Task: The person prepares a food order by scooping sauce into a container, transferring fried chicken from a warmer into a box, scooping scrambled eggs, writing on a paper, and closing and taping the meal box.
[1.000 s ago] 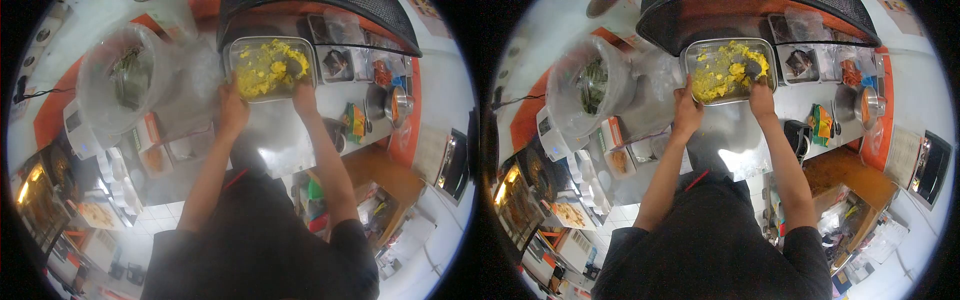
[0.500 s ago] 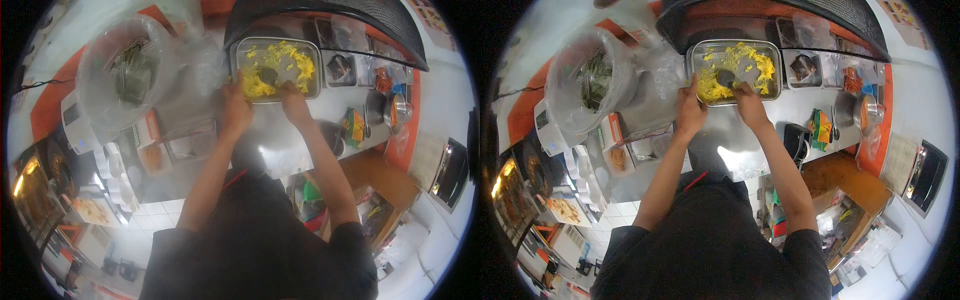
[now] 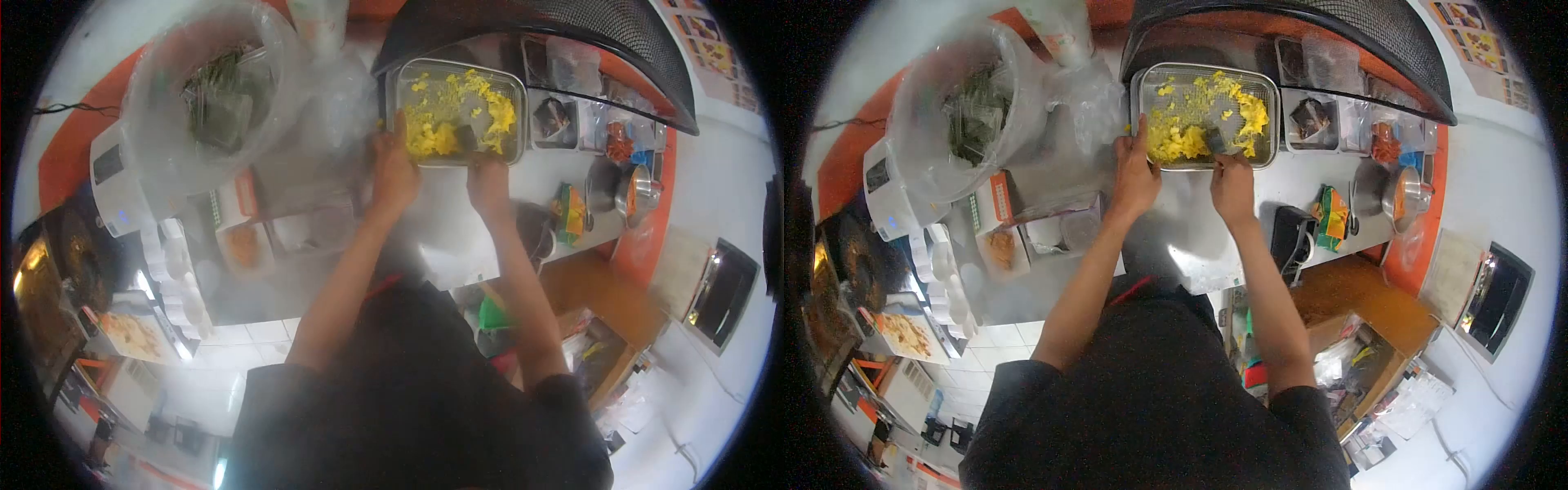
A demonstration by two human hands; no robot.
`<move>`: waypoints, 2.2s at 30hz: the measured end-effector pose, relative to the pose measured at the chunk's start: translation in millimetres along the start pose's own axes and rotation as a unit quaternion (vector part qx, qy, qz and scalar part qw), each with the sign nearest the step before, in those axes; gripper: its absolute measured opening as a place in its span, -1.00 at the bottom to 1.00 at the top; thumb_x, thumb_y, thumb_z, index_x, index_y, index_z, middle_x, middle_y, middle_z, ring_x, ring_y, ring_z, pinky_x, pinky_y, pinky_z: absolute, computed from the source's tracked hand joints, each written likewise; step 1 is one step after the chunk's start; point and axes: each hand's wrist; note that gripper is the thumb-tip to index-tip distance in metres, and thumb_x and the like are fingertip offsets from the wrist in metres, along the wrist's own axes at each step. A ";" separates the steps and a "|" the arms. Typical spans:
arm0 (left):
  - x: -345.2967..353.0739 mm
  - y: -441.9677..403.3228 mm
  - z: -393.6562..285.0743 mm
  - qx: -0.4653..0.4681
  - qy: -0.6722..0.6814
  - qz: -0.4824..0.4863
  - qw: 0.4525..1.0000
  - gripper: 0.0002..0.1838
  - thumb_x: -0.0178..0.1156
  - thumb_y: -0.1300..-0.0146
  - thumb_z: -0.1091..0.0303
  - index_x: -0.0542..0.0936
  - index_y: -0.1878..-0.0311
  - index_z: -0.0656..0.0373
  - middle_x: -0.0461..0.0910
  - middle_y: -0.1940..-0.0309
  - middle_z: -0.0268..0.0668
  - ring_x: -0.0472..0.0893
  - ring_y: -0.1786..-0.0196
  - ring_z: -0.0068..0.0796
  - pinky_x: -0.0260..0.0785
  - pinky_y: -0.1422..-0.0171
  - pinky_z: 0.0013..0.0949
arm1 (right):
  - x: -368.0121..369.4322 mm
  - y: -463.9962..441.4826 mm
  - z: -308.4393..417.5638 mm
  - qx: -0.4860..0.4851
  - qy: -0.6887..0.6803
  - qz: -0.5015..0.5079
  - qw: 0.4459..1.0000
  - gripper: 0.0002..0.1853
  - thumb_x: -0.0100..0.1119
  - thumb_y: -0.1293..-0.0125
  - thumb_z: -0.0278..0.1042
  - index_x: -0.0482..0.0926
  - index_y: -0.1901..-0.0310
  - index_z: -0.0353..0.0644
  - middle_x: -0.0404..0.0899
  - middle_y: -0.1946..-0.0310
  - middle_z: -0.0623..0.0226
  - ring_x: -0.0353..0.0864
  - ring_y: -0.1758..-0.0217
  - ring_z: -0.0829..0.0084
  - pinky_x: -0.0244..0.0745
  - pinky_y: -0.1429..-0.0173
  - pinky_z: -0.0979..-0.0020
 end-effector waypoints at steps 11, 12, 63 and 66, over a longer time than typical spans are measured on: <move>-3.0 8.3 -5.3 -0.014 0.070 0.002 0.997 0.03 0.17 -0.10 0.68 -0.15 -0.61 0.28 0.16 -0.24 0.18 0.32 -0.31 0.23 0.25 -0.46 -0.10 | 24.2 -10.3 55.5 -0.039 -0.111 0.002 0.993 -0.75 0.16 -0.23 -0.62 0.69 0.07 -0.39 0.59 0.24 -0.16 0.64 0.20 -0.09 0.55 0.05 0.10; -3.1 10.8 -7.1 -0.015 0.065 -0.002 0.998 0.00 0.17 -0.11 0.67 -0.13 -0.60 0.32 0.16 -0.25 0.18 0.32 -0.32 0.23 0.27 -0.45 -0.10 | 21.6 -10.4 55.2 -0.038 -0.111 -0.001 0.993 -0.75 0.16 -0.23 -0.62 0.69 0.07 -0.39 0.59 0.24 -0.16 0.64 0.20 -0.09 0.55 0.05 0.10; -64.0 95.1 -19.9 0.068 0.027 0.129 0.989 -0.44 0.17 -0.28 0.60 0.38 -0.36 0.18 0.34 -0.31 -0.07 0.64 -0.04 -0.19 0.57 -0.13 -0.28 | -36.6 -24.9 -18.1 0.262 -0.545 0.099 0.790 -0.74 0.15 -0.45 -0.48 0.57 -0.10 -0.40 0.62 0.28 0.30 0.57 0.38 0.53 0.45 0.27 0.52; -103.5 135.0 2.2 0.035 0.024 0.198 0.979 -0.60 0.20 -0.29 0.55 0.51 -0.20 0.20 0.41 -0.26 -0.15 0.68 0.07 -0.22 0.58 -0.03 -0.21 | -62.7 -0.3 0.0 0.230 -0.596 0.097 0.764 -0.76 0.14 -0.45 -0.47 0.58 -0.07 -0.38 0.62 0.30 0.30 0.54 0.41 0.54 0.41 0.30 0.54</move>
Point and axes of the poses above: each hand's wrist, its own y-axis away from the middle knuckle, its own x-axis out of the palm, z = x × y
